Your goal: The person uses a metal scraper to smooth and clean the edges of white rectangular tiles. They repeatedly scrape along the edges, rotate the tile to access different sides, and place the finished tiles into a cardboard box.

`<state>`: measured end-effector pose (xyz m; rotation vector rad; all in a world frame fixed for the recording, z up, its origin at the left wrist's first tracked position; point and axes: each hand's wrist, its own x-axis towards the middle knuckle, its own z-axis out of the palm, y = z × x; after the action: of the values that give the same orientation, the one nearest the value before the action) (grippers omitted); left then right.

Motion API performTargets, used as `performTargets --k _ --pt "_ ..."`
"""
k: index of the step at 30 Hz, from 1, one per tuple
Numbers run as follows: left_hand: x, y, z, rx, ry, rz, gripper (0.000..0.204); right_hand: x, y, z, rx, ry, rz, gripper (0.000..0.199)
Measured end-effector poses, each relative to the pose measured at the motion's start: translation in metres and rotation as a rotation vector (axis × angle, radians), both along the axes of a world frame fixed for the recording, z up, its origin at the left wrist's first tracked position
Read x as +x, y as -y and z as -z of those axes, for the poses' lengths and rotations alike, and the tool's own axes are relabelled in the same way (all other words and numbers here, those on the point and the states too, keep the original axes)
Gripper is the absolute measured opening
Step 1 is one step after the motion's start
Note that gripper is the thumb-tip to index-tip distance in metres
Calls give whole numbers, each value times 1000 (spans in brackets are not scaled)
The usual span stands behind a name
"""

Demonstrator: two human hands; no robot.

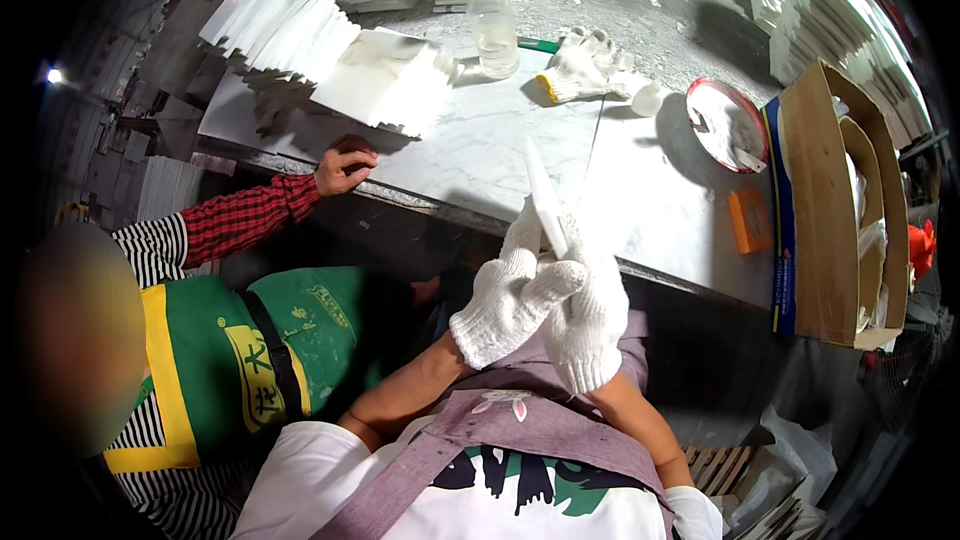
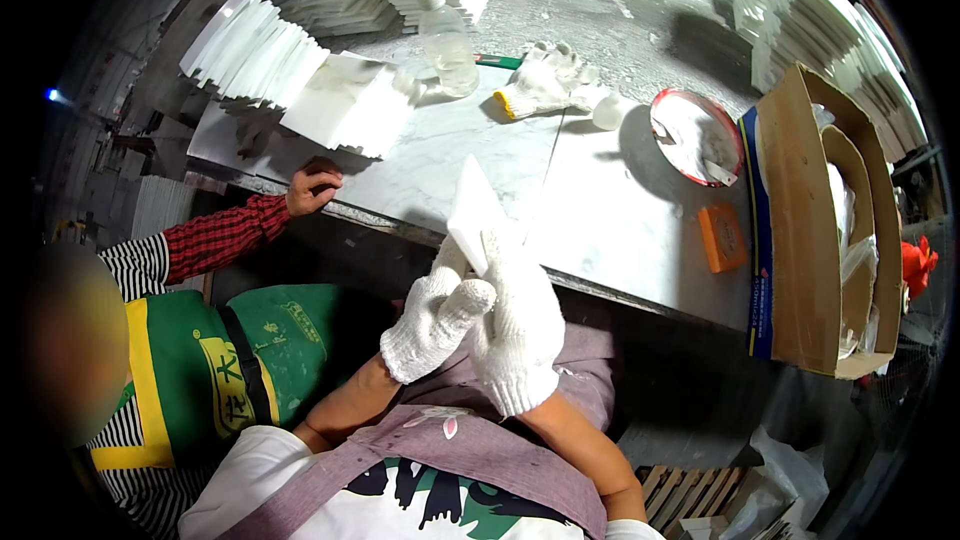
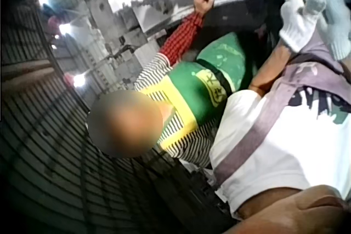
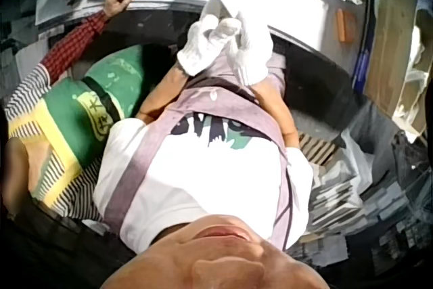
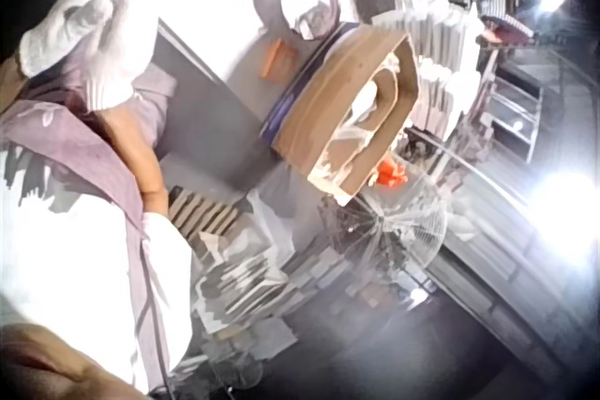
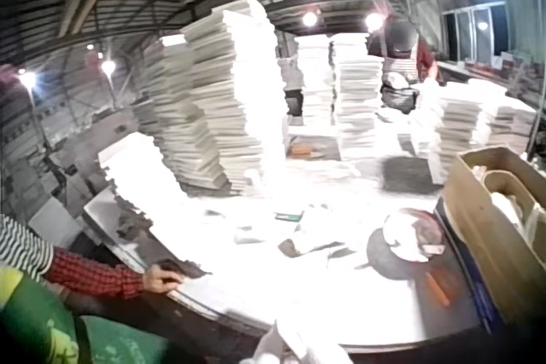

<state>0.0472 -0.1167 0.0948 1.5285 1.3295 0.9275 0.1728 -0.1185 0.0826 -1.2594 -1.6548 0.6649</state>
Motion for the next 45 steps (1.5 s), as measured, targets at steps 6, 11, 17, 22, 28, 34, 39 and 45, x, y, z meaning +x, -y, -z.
performTargets --k 6,11,17,22,28,34,39,45 --pt "-7 -5 12 -188 215 -229 50 -15 6 0 106 30 -147 52" --pt "-11 -9 11 -232 365 -320 43 -12 -3 2 47 67 -289 58" --pt "-17 -11 9 -267 411 -362 33 -1 -11 5 -88 -28 -391 53" --pt "-23 -14 9 -288 364 -382 32 17 -12 17 -248 -241 -219 42" --pt "-20 -14 3 -244 354 -323 29 41 -23 35 -334 -515 -12 47" --pt "-14 -13 -1 -242 389 -305 29 41 -23 36 -379 -475 21 48" --pt "-17 -13 12 9 82 -297 36 38 -22 52 -373 -473 79 45" --pt "-23 -9 6 45 -96 -202 42 42 -25 62 -387 -414 80 47"
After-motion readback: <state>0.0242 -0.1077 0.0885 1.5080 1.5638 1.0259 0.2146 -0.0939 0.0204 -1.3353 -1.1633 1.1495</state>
